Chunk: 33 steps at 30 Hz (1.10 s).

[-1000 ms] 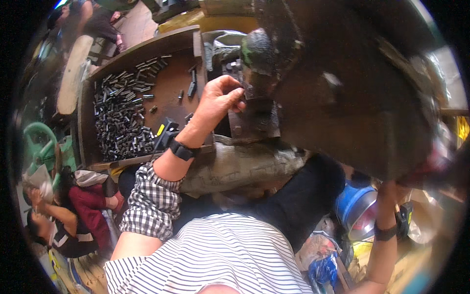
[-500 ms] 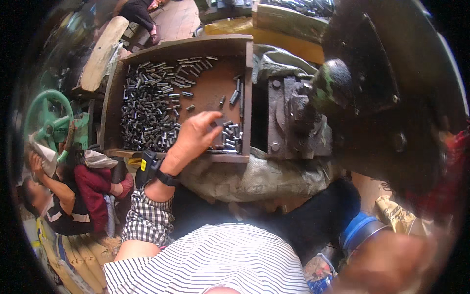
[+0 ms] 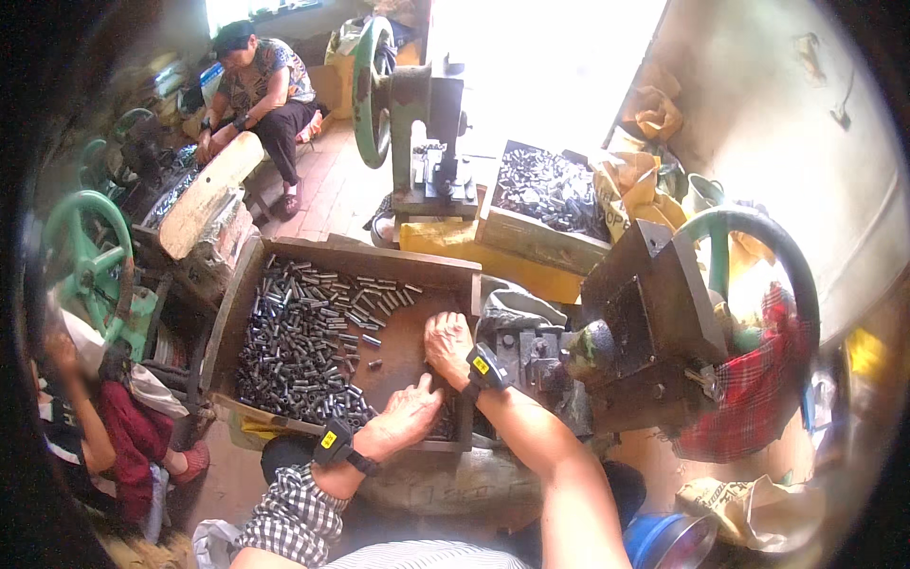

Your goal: The recorder picks up small metal tubes from a bin, inspects them, and inserts them into a manual press for processing.

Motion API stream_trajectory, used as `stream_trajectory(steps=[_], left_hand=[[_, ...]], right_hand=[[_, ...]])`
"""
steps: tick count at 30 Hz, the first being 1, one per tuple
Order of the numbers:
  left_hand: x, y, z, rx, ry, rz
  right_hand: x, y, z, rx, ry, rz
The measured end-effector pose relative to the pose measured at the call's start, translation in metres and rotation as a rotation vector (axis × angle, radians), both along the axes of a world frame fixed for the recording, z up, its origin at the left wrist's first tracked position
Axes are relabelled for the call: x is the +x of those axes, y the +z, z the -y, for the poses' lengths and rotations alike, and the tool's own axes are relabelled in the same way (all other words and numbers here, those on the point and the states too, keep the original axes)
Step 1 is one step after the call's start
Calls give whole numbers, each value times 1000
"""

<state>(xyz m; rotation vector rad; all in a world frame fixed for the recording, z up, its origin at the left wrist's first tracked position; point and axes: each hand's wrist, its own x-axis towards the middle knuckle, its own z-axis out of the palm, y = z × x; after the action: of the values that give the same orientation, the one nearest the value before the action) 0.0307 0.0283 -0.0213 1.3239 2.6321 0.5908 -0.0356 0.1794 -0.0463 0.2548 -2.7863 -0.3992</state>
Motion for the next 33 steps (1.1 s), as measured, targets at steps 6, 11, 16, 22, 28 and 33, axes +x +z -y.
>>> stream_trajectory(steps=[6,11,16,22,28,33], left_hand=[[0,-14,24,71,59,-151],[-24,-7,36,49,118,-103],[-27,-7,41,-109,182,-132],[-24,-3,43,-240,201,-200],[-25,-6,40,-199,154,-354],[-23,-6,34,-218,193,-219]], right_hand=[[30,11,16,66,64,35],[31,8,18,-150,-3,167],[30,10,23,-389,22,186],[45,15,44,-776,-55,291],[67,45,11,-1693,-107,358],[114,63,-10,-1802,-149,398]])
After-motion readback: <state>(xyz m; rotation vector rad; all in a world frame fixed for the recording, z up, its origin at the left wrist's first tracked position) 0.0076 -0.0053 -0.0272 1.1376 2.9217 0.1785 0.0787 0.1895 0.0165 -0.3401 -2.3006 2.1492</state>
